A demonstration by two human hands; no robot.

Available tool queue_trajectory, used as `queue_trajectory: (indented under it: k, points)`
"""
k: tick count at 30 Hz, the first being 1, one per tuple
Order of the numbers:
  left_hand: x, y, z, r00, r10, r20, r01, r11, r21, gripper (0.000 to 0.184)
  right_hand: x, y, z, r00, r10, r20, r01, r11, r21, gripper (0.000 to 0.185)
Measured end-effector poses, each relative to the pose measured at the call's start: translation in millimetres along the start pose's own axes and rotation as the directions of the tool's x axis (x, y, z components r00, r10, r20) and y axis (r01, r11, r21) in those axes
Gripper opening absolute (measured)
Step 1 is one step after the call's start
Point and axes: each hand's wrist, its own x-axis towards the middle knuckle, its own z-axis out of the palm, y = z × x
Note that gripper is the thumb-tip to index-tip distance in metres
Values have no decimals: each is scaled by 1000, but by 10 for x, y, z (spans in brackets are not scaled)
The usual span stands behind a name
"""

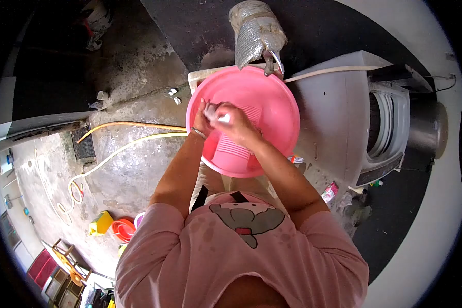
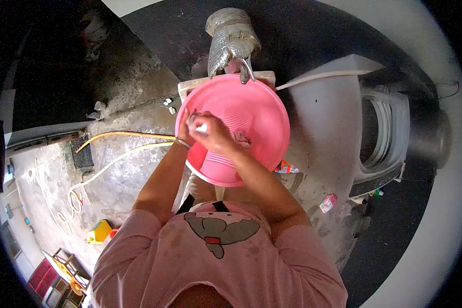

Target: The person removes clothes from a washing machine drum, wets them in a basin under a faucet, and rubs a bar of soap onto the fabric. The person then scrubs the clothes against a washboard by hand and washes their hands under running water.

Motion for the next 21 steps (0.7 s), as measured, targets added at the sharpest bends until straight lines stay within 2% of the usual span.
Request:
queue_trajectory:
  k: [1,3,4,6,7,8,9,10,13,15,16,19,21]
  points:
    - [-18,17,53,998,-65,-9,64,990,-129,58,-51,128,57,995,-17,94,38,975,-221,14]
    - [-143,96,275,994,-75,77,88,980,-180,57,-202,-198,168,944,72,321,13,967,-253,16]
    - [-275,114,458,985,-125,114,157,931,-328,54,-273,-293,212,954,70,293,16,959,-282,18]
    - [-292,84,475,980,0,197,49,969,-244,51,-324,-409,258,971,58,234,27,939,-342,23]
    - [-301,52,486,969,58,242,-7,979,-205,51,-274,-387,264,986,-25,163,92,905,-414,25]
    - [-356,-34,494,900,153,408,-98,983,-153,49,-209,-314,274,989,-109,96,142,862,-486,27]
    - [-378,-87,532,901,126,414,-61,984,-167,48,-156,-223,299,980,-196,35,182,810,-558,29]
    - [-394,-118,570,920,86,382,-9,980,-198,48,-90,-68,354,961,-270,57,233,681,-694,25]
    - [-324,-132,655,974,-87,210,153,935,-320,47,271,335,280,956,-285,-67,105,546,-831,24]
    - [-305,-145,690,977,-140,160,189,918,-349,46,574,524,124,960,-186,-210,-88,512,-855,25]
    - [-298,-137,723,978,-145,149,190,913,-360,46,613,389,9,963,-98,-252,-161,540,-826,24]
    - [-336,-57,793,979,-141,147,189,900,-393,45,278,224,165,995,-75,-64,-16,519,-855,24]
    - [-354,13,820,979,-132,155,186,890,-416,44,232,1151,422,961,-276,-17,84,349,-933,24]
